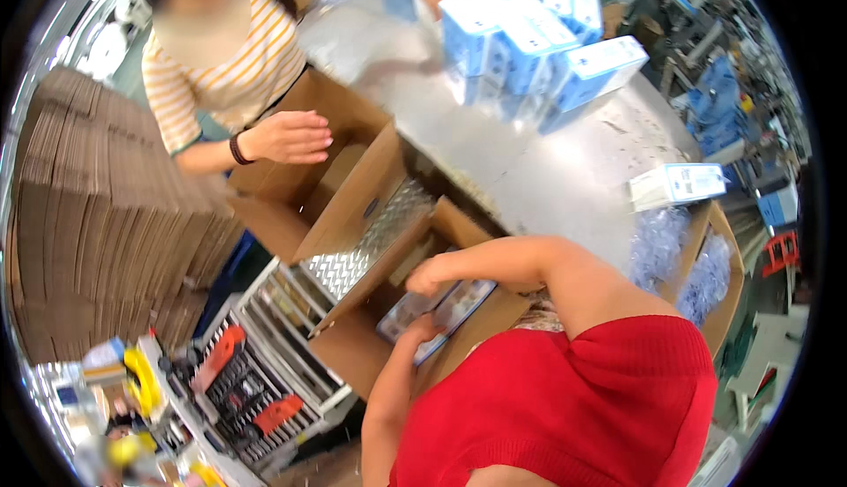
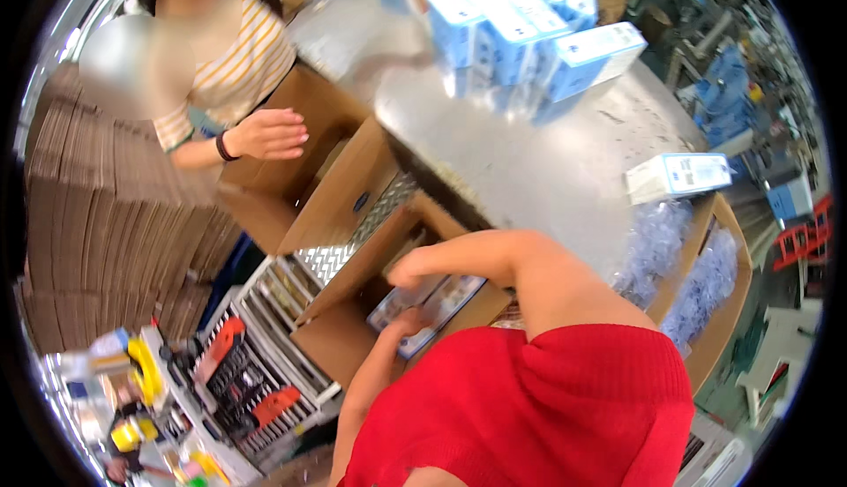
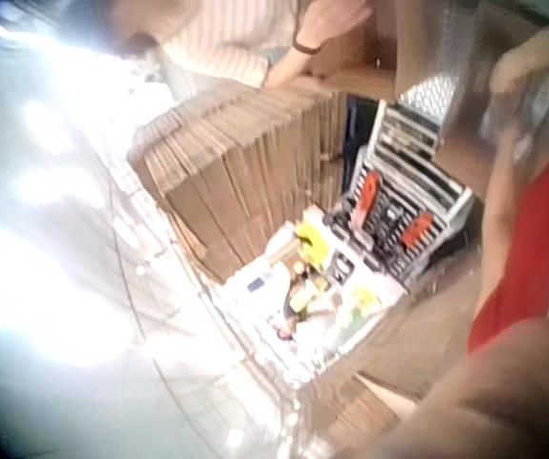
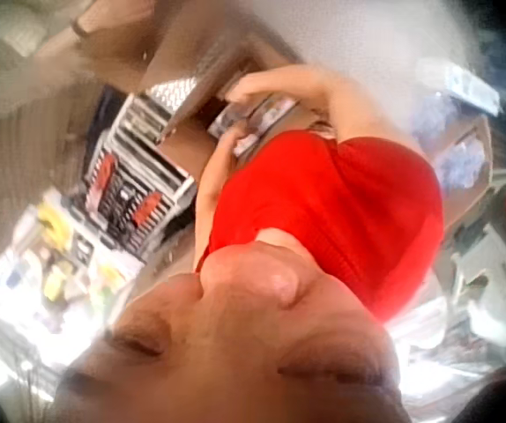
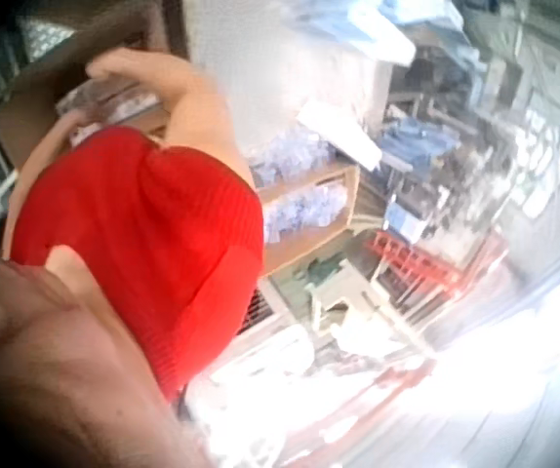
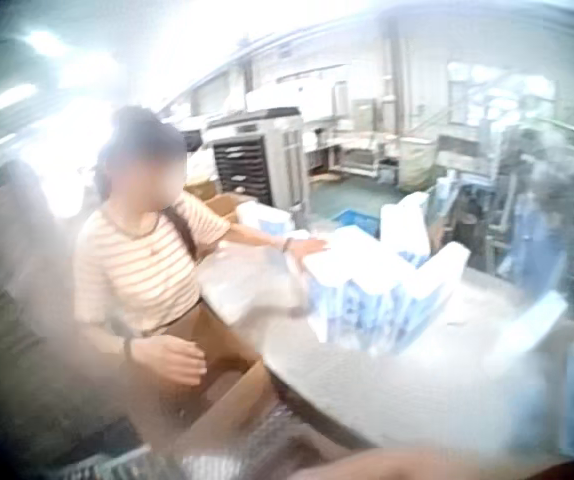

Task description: The person places blue and white product boxes into larger cardboard cartons, folds the box flaps closed by hand, and moves the finished cartons onto a roller conveyor at a packaging station.

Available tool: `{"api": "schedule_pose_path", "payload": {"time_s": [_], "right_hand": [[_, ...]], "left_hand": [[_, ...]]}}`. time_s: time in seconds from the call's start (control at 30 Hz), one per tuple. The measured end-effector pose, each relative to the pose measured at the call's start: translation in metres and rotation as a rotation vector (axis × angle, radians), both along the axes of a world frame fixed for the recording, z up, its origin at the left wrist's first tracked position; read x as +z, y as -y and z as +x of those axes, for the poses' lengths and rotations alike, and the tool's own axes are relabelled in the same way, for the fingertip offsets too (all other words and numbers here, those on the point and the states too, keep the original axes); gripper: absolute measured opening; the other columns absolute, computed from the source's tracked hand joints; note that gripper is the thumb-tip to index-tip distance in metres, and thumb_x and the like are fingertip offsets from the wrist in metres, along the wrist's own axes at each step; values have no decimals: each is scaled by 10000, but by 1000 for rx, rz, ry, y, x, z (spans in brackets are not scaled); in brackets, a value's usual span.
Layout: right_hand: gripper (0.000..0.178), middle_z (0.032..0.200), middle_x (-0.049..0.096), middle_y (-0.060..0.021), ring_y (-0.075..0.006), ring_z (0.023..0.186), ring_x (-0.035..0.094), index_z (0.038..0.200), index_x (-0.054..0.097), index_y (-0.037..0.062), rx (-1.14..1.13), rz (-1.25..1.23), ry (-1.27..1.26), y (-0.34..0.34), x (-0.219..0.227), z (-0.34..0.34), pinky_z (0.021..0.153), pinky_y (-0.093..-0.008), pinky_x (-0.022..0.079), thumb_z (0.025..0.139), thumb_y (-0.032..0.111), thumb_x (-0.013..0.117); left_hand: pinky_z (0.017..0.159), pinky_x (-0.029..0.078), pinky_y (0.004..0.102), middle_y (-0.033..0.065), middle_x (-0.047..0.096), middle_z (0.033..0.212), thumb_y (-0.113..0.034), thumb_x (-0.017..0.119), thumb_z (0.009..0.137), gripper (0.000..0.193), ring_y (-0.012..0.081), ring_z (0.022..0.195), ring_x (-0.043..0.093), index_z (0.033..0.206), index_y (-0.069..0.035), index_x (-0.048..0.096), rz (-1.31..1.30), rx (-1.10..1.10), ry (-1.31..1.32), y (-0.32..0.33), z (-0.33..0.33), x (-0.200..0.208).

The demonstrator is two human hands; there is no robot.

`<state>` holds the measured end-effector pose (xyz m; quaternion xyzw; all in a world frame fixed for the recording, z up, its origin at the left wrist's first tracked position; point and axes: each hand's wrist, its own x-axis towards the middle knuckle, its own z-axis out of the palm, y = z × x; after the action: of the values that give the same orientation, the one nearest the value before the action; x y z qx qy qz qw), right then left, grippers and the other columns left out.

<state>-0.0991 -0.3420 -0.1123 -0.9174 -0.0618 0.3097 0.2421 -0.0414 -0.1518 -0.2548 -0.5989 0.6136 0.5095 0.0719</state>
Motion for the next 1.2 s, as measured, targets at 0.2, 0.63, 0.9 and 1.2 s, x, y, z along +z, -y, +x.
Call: {"api": "schedule_pose_path", "payload": {"time_s": [0.2, 0.63, 0.9, 1.2], "right_hand": [[157, 738, 638, -143, -304, 676, 608, 783, 656, 55, -620, -111, 597, 239, 200, -154, 600, -410, 478, 655, 137, 696], [503, 1311, 406, -101, -323, 1333, 271, 1082, 614, 206, -586, -814, 152, 300, 238, -338, 1078, -521, 216, 611, 264, 782], [960, 1435, 290, -256, -406, 1286, 375, 1396, 327, 84, -1766, -781, 374, 421, 188, -318, 1006, -515, 344, 635, 451, 783], [1202, 1526, -4, -226, -460, 1312, 288, 1489, 48, 117, -1237, -502, 231, 377, 148, -383, 1064, -534, 285, 550, 214, 791]], "left_hand": [[906, 461, 416, 232, 580, 1189, -374, 630, 849, 542, 358, 1109, 560, 1197, 32, 544, -135, 35, -137, 92, 7, 158], [949, 410, 395, 201, 498, 1211, -156, 703, 778, 565, 365, 1114, 480, 1241, 53, 456, -934, -122, -90, 305, -149, 367], [1018, 304, 468, 208, 445, 1230, -299, 794, 598, 930, 385, 1163, 418, 1333, 53, 347, -1263, -314, 326, 420, -256, 273], [933, 375, 397, 137, 531, 1064, -213, 776, 590, 848, 324, 999, 540, 1324, -13, 400, -849, -487, 574, 332, -140, 315]]}}
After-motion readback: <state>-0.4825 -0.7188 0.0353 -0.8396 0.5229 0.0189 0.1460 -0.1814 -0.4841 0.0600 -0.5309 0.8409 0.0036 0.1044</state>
